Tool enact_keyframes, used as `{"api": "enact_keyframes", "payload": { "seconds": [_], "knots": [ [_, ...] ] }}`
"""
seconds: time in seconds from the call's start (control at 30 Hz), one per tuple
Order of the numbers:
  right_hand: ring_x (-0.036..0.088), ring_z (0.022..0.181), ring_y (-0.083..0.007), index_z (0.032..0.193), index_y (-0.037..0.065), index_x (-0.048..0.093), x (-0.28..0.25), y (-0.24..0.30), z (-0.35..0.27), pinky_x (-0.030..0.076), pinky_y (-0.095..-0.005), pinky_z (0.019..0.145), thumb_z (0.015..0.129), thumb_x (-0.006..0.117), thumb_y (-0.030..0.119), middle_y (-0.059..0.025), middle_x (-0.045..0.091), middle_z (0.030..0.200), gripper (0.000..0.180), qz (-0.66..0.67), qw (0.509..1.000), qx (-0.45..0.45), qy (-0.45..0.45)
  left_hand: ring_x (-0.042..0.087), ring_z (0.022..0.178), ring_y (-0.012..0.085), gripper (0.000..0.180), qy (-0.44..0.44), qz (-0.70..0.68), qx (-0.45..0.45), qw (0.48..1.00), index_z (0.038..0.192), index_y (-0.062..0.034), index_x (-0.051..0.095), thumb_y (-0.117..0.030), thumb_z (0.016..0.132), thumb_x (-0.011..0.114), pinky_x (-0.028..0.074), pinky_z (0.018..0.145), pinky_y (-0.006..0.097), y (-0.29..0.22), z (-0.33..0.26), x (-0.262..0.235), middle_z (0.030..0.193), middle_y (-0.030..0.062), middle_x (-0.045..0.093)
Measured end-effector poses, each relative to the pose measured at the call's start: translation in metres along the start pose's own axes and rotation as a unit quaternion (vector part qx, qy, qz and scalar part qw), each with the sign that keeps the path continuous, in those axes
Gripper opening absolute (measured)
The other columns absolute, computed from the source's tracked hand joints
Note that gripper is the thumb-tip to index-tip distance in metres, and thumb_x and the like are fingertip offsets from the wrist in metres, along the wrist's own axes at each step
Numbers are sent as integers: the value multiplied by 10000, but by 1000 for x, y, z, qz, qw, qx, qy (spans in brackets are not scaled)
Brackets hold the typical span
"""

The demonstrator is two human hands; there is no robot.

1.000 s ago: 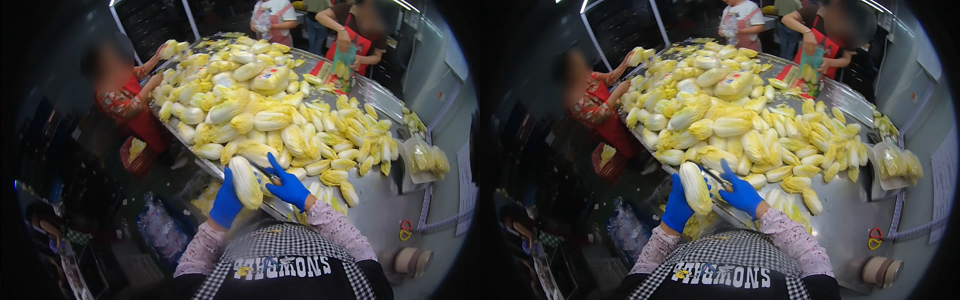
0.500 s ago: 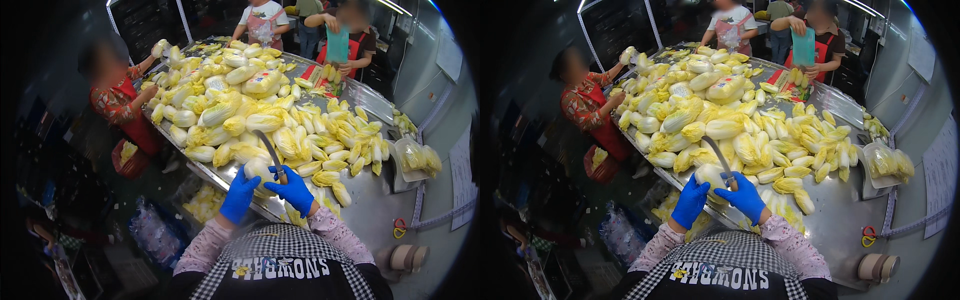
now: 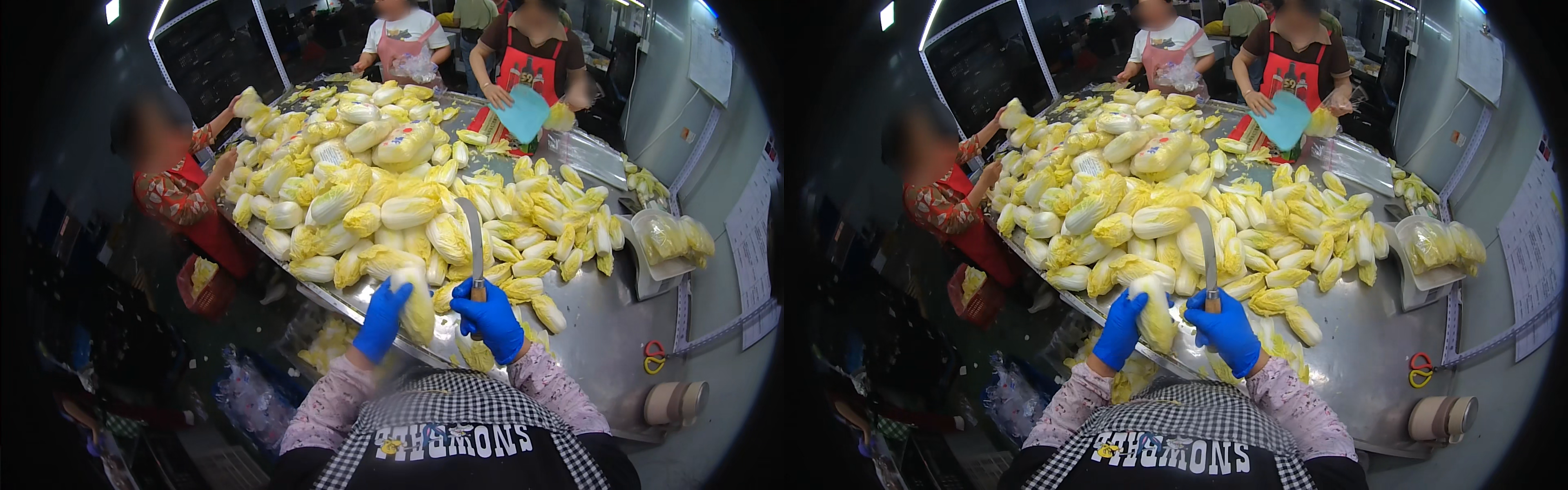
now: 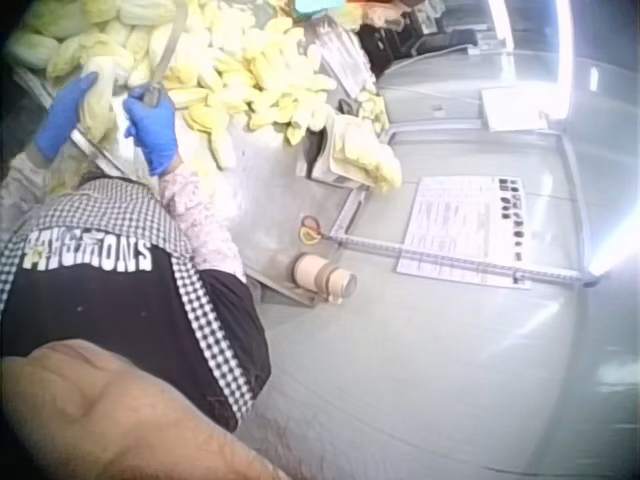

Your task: The person trims the base of napa cabbage heads using a knife and places the trimmed pieces into a bin. The person works at a large metal table with many cabbage heads, wearing blue gloves and an apron.

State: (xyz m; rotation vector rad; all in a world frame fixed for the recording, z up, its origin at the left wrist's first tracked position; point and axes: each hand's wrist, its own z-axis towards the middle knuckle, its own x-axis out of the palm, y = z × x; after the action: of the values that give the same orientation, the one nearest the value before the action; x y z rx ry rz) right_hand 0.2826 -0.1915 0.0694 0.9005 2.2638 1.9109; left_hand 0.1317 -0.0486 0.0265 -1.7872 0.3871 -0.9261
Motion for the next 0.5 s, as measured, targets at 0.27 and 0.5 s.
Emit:
{"api": "enact_keyframes", "payload": {
  "seconds": [0.27,0.5],
  "knots": [
    [571,699,-91,1270,51,477,3,-9,2,460,-222,490,754,767,260,-43,614,1012,628,-220,975,18,13,519,1122,210,533,41,-55,29,997,1334,-21,397,-221,881,596,434,953,344,-1,1,28,1230,117,522],
    [580,693,-99,1248,62,497,-13,2,-6,476,-230,488,786,724,199,-60,614,976,533,-131,988,20,77,514,1137,213,625,109,-32,-18,993,1363,-27,359,-217,846,654,433,960,342,-4,-5,28,1247,113,514]
  ]
}}
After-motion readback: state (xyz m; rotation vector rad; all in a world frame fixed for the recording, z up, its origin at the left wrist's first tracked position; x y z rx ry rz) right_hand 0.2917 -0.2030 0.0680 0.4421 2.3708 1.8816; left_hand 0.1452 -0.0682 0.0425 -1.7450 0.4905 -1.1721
